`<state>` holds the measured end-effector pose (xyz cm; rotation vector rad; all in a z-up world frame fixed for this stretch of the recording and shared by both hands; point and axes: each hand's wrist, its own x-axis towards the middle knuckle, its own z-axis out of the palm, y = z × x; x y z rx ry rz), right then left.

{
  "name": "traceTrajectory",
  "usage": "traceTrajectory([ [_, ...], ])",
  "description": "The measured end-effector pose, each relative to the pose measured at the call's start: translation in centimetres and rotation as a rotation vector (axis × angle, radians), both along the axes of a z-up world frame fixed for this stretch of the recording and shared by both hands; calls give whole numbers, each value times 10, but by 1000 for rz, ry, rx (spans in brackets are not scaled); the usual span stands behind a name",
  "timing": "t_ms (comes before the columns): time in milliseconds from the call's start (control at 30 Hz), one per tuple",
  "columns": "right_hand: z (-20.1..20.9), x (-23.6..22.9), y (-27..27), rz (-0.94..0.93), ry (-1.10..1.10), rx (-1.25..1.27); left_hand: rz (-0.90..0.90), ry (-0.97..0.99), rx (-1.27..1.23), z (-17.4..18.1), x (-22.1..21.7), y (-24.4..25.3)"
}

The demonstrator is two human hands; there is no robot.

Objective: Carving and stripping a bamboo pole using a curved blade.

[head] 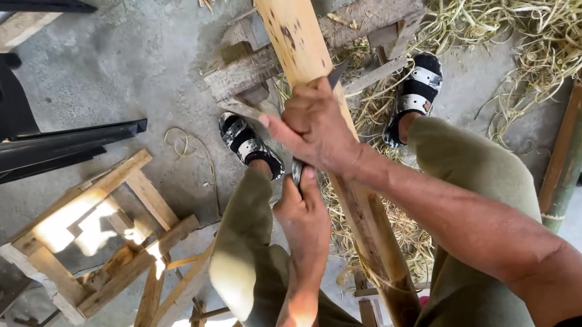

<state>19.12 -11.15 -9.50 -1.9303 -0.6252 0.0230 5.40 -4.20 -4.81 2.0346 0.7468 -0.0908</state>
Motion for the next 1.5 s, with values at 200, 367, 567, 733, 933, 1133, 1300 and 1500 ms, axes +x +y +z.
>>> traceTrajectory([
  [200, -12, -26, 2, -34, -29, -33, -129, 12, 182, 16, -6, -1],
  [367, 16, -66, 12, 81, 77, -166, 172, 364, -187, 48, -60, 13],
  [567, 15, -16, 5, 26, -34, 25, 116, 119, -187, 32, -13, 3],
  [733, -2, 2, -9, -88, -101, 7, -232, -21, 254, 4, 4, -1],
  [933, 13, -35, 5, -40, -181, -59, -130, 111, 106, 43, -18, 8],
  [1133, 29, -57, 6, 89, 56, -55, 293, 407, -287, 51, -57, 10],
  [1300, -2, 1, -5, -27, 42, 90, -105, 93, 108, 26, 12, -3],
  [1500, 4, -3, -8, -71, 7, 98, -240, -13, 282, 33, 17, -6],
])
